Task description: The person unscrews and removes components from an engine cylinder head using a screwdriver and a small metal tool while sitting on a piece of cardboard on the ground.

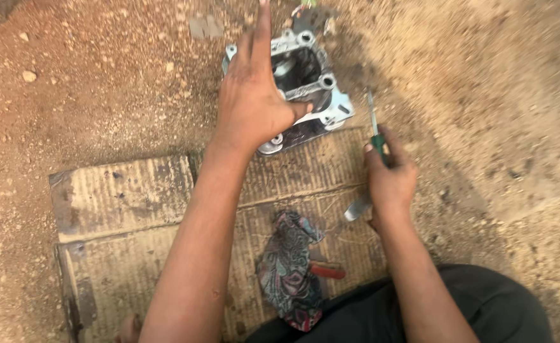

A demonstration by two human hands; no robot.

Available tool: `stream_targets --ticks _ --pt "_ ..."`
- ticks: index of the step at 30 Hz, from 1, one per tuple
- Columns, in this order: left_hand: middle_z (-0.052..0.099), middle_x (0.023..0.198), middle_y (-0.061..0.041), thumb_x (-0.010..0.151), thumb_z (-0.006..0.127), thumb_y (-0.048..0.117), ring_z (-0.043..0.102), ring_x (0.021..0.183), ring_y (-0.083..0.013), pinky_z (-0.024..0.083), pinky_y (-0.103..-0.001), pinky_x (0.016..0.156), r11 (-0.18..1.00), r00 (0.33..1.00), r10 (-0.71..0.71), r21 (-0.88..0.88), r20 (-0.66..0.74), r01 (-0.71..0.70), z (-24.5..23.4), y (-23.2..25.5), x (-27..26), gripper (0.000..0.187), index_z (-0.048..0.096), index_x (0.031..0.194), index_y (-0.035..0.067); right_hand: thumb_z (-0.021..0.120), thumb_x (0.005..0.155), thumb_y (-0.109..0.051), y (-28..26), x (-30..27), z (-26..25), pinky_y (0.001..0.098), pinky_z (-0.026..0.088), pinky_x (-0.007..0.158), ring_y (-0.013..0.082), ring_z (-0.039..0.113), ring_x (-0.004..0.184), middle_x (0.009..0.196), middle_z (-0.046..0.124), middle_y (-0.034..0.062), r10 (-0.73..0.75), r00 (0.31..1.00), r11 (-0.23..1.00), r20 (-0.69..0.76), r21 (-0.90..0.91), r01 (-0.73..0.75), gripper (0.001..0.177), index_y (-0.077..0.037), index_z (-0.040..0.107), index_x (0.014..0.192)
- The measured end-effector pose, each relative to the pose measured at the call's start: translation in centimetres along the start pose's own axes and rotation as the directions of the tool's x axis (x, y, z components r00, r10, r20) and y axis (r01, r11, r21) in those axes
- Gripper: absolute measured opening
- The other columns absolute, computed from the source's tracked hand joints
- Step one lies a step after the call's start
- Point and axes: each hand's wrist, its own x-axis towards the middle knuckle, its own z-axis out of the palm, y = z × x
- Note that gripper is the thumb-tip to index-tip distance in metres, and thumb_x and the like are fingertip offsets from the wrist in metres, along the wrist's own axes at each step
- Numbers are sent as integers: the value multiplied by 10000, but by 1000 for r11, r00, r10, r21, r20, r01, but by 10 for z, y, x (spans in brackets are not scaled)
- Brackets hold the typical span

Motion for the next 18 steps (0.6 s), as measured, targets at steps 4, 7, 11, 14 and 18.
stream_targets --ticks 4,7,11,14,18 --pt "543 1417 -153 582 1038 272 566 1347 -386 481 -494 1130 994 994 -98 -42 39 99 4 0 -8 1244 313 1592 224 686 941 -89 0 3 -2 218 427 578 28 537 661 833 654 -56 33 999 993 29 112 -36 470 -134 640 1407" --pt "497 1389 -185 504 1030 275 560 1266 -409 457 -537 1056 997 997 -51 60 -51 54 11 12 -5 1238 326 1519 206 689 959 -95 -4 2 -7 216 386 551 26 504 632 795 629 -40 -9 999 996 46 95 4 454 -118 656 1410" --pt "496 1430 -175 558 1024 362 551 1284 -424 503 -535 1029 980 980 -180 75 -88 186 10 42 -9 1050 444 1423 234 684 948 -104 -14 5 -14 205 337 479 26 468 567 773 614 -33 3 999 978 51 206 -13 472 -137 640 1417" --pt "616 1338 -77 535 981 354 610 1258 -319 521 -508 1010 932 932 -361 -48 -22 359 0 60 -1 945 492 1336 241 683 948 -118 -16 8 -20 193 340 459 24 473 549 761 615 -31 40 998 956 43 289 -51 476 -141 627 1420" --pt "671 1305 -86 506 963 323 635 1225 -307 475 -504 1043 833 854 -510 -188 101 520 -24 58 9 985 481 1361 233 685 957 -126 -11 12 -23 196 358 458 26 500 561 772 614 -28 57 998 935 32 349 -65 473 -129 621 1426"
